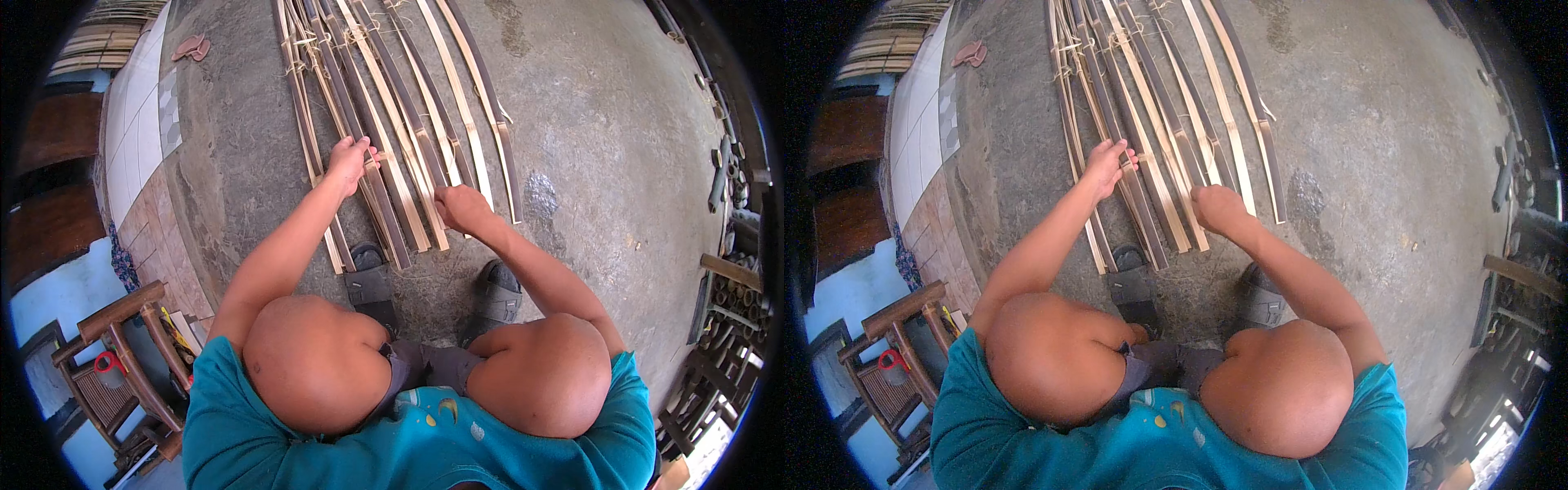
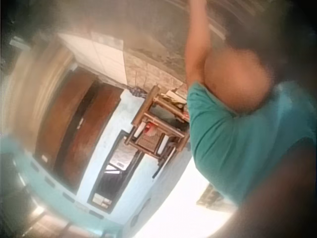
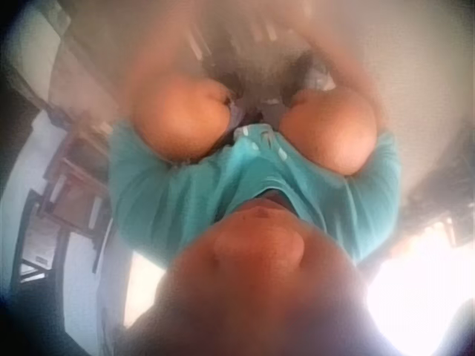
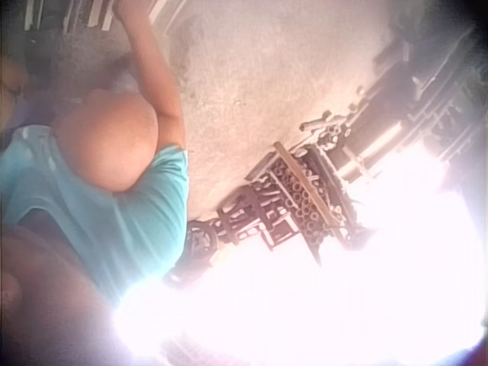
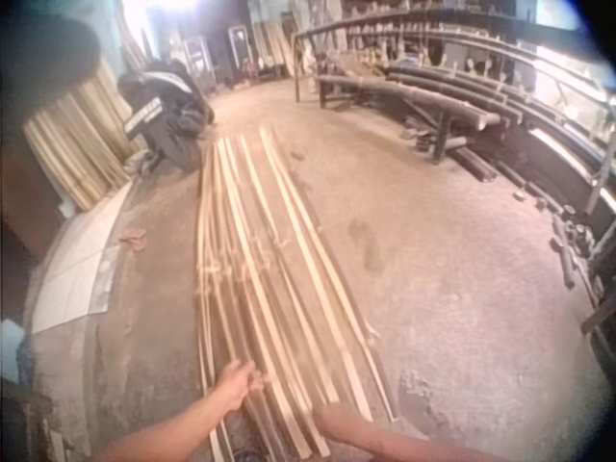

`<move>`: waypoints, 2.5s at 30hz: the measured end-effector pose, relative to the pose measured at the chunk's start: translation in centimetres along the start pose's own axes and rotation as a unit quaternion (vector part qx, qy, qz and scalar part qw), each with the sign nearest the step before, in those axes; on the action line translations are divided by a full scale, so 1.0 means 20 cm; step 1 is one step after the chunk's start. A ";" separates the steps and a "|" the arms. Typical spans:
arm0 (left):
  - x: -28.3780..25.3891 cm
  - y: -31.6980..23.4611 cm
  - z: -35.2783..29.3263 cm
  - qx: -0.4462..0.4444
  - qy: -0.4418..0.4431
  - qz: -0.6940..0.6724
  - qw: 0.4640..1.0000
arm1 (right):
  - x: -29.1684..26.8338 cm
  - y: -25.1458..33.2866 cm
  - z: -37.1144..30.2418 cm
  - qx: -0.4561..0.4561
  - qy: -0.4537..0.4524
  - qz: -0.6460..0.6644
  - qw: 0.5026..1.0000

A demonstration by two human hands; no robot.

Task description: The person carries a bundle of thin wooden strips into a workshop, places them on the floor, and then sits to sort and align them by hand. The person repeatedly picks up individual strips, compares them, and arranges them into a neat pile.

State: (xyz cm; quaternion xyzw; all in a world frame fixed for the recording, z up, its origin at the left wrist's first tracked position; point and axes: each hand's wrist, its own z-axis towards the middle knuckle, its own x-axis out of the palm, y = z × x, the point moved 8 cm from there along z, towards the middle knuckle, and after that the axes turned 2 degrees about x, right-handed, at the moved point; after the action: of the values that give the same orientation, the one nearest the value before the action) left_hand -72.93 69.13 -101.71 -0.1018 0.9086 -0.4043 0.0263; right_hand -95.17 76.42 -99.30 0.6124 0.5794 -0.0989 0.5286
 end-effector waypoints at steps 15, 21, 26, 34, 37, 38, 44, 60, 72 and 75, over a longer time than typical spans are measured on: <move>0.00 -0.02 -0.02 0.010 -0.002 0.042 0.999 | 0.24 0.10 -0.12 0.081 0.008 -0.138 0.987; -0.01 0.00 0.00 0.003 0.014 0.007 1.000 | 0.25 0.00 -0.16 0.064 0.003 0.193 0.979; -0.01 -0.01 0.00 -0.004 0.010 0.019 1.000 | 0.33 0.02 -0.24 0.103 0.133 0.587 0.792; 0.08 -0.08 -0.06 0.135 0.008 0.152 0.979 | 0.28 0.06 -0.28 0.073 0.162 0.664 0.726; 0.14 -0.06 -0.10 0.048 0.056 0.192 0.979 | 0.25 0.10 -0.29 0.053 0.180 0.668 0.720; 0.14 -0.04 -0.07 0.056 0.066 0.228 0.970 | 0.24 0.12 -0.29 0.035 0.188 0.658 0.729; 0.09 0.09 0.05 0.007 0.107 0.192 0.976 | 0.01 -0.11 -0.15 0.030 -0.061 0.213 0.975; 0.11 0.03 -0.04 -0.013 0.044 0.247 0.968 | -0.04 -0.10 -0.17 0.091 -0.164 0.203 0.961; 0.10 0.01 -0.03 0.020 0.029 0.287 0.957 | -0.26 -0.34 -0.20 0.055 -0.225 0.167 0.958; 0.06 0.03 -0.01 0.010 0.038 0.296 0.954 | -0.32 -0.51 -0.21 0.137 -0.256 0.130 0.948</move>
State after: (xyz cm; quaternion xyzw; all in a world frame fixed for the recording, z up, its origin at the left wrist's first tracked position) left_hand -74.28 69.40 -101.85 0.1874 0.8941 -0.3912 0.1116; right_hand -107.55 73.42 -98.27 0.7032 0.3204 -0.2615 0.5783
